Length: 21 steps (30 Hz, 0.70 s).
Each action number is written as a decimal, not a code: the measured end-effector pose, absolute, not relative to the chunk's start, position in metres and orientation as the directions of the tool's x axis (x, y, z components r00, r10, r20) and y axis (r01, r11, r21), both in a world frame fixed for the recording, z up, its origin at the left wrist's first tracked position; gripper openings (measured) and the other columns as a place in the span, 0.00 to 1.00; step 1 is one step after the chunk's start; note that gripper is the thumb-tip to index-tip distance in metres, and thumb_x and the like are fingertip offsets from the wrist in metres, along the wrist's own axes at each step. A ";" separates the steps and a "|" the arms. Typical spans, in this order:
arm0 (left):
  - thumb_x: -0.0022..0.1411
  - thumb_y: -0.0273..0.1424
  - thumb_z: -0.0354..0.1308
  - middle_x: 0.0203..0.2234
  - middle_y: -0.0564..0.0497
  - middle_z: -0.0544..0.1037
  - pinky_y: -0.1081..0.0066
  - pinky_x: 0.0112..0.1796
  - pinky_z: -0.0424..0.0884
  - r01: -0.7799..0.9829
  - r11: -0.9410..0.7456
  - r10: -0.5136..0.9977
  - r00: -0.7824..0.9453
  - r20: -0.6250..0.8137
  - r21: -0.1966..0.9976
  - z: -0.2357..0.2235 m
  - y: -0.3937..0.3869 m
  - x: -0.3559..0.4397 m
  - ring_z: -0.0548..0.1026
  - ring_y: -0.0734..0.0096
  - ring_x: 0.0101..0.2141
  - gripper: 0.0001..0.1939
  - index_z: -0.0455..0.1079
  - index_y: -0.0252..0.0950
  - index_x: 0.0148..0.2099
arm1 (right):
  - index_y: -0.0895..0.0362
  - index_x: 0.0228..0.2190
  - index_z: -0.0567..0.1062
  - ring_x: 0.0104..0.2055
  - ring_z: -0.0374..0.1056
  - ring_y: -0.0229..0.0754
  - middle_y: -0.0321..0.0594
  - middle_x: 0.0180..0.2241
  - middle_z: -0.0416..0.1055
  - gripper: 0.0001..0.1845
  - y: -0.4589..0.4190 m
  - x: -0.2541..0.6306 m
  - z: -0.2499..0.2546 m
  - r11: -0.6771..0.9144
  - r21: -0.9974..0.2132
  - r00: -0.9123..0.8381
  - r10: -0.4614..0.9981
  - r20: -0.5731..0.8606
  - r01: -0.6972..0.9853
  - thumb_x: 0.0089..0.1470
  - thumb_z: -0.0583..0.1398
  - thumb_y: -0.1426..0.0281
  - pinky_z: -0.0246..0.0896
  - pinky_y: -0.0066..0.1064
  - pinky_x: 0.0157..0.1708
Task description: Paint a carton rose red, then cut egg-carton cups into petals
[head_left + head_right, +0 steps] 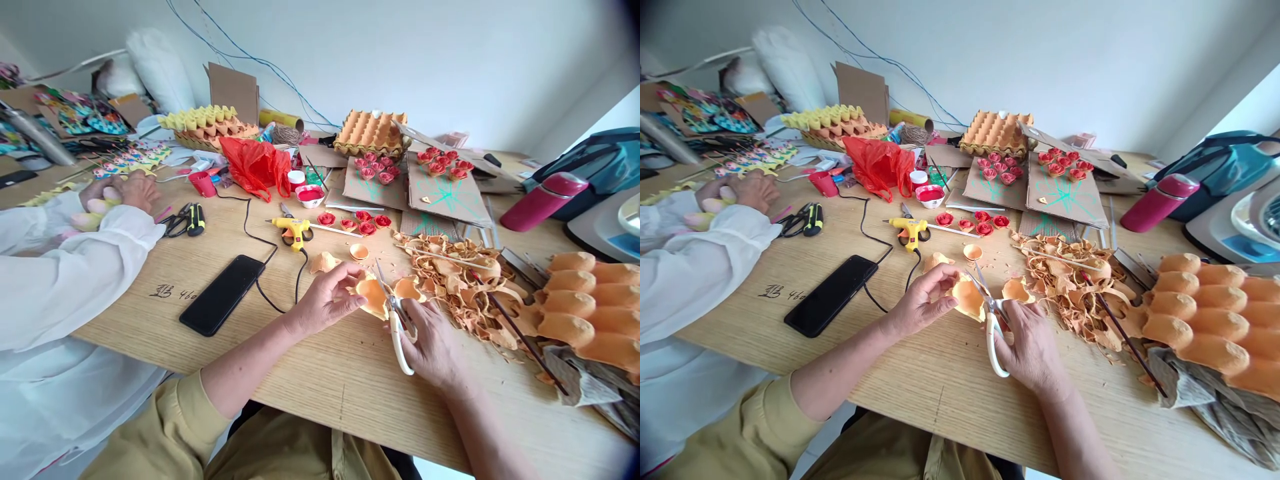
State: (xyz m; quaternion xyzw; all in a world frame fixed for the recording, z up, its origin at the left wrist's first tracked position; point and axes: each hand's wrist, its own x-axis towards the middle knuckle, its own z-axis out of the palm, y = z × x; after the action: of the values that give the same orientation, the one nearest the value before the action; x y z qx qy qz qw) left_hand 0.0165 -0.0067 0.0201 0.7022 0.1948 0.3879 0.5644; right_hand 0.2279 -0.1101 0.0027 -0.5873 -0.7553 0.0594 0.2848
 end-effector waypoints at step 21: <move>0.63 0.57 0.52 0.39 0.48 0.70 0.77 0.21 0.70 -0.127 0.024 0.794 0.605 0.058 0.992 0.023 -0.005 0.016 0.70 0.77 0.25 0.30 0.64 0.36 0.52 | 0.52 0.27 0.60 0.26 0.61 0.40 0.32 0.23 0.66 0.13 -0.109 0.226 0.001 0.207 -0.488 -0.070 0.957 0.283 0.848 0.62 0.56 0.64 0.56 0.31 0.31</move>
State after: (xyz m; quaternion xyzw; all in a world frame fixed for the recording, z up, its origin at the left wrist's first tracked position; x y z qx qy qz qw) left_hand 0.0165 -0.0048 0.0226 0.6053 0.2755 0.3485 0.6605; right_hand 0.2261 -0.1089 0.0005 -0.6222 -0.7250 0.0975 0.2789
